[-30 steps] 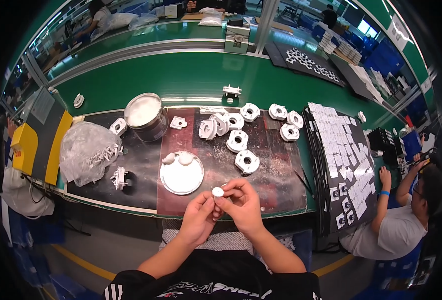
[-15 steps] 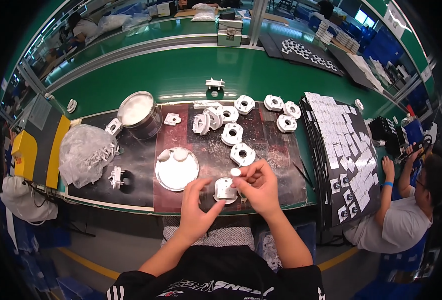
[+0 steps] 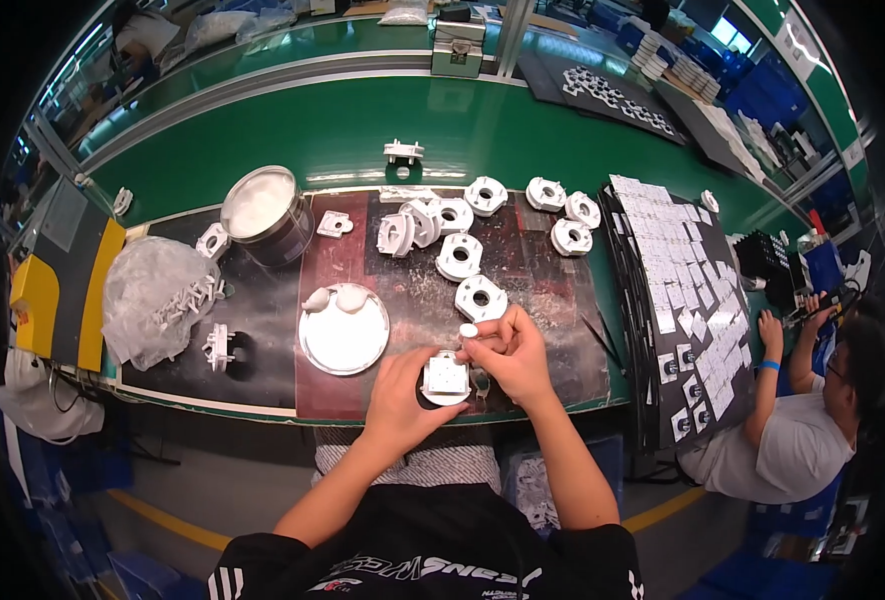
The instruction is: Assembling lighting components by applying paste to metal plates and inserting them into plastic housings at a factory station.
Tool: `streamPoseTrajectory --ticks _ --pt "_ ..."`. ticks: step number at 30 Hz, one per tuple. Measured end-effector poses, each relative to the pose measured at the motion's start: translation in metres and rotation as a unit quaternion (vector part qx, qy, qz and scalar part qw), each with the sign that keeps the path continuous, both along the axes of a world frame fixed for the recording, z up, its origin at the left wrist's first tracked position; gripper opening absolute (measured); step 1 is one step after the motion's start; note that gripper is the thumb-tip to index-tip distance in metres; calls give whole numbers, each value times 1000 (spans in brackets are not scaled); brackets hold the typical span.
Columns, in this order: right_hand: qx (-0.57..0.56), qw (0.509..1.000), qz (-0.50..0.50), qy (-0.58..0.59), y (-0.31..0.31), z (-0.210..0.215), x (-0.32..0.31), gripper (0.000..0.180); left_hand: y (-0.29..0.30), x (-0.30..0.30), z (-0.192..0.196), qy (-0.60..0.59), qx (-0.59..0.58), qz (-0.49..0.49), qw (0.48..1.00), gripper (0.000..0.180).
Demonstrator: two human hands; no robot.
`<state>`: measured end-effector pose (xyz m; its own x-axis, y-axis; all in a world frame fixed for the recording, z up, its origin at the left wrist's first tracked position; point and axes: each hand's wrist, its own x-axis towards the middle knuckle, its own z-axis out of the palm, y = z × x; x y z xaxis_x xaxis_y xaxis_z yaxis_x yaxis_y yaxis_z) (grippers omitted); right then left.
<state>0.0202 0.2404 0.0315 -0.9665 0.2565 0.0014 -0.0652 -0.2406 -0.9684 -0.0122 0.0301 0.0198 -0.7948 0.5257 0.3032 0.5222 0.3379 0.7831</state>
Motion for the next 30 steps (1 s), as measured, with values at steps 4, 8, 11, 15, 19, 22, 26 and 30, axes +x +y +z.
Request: streamPoseTrajectory --ticks 4,8,11,15,19,22,26,30 --pt "78 997 -11 13 1 -10 -2 45 -2 -2 2 -11 14 -8 1000 77" --pt "126 992 6 8 -1 -11 -5 48 -4 -2 4 -25 25 -9 999 75" --pt "106 994 16 -3 -3 -9 -3 48 -3 -2 5 -30 27 -12 999 75" --pt "111 993 25 -1 -3 -8 -3 49 -2 -3 4 -30 34 -14 999 74" --pt "133 991 17 -5 -3 -5 -4 49 -3 -5 6 -36 36 -17 999 74" --pt "178 984 21 26 -2 -7 -7 50 -6 -7 7 -36 37 -15 999 74" --pt "236 968 39 77 -3 -10 -11 51 -16 -8 12 -46 41 -28 998 73" --pt "232 969 44 77 10 -9 -2 54 -11 -7 3 -55 87 -80 991 76"
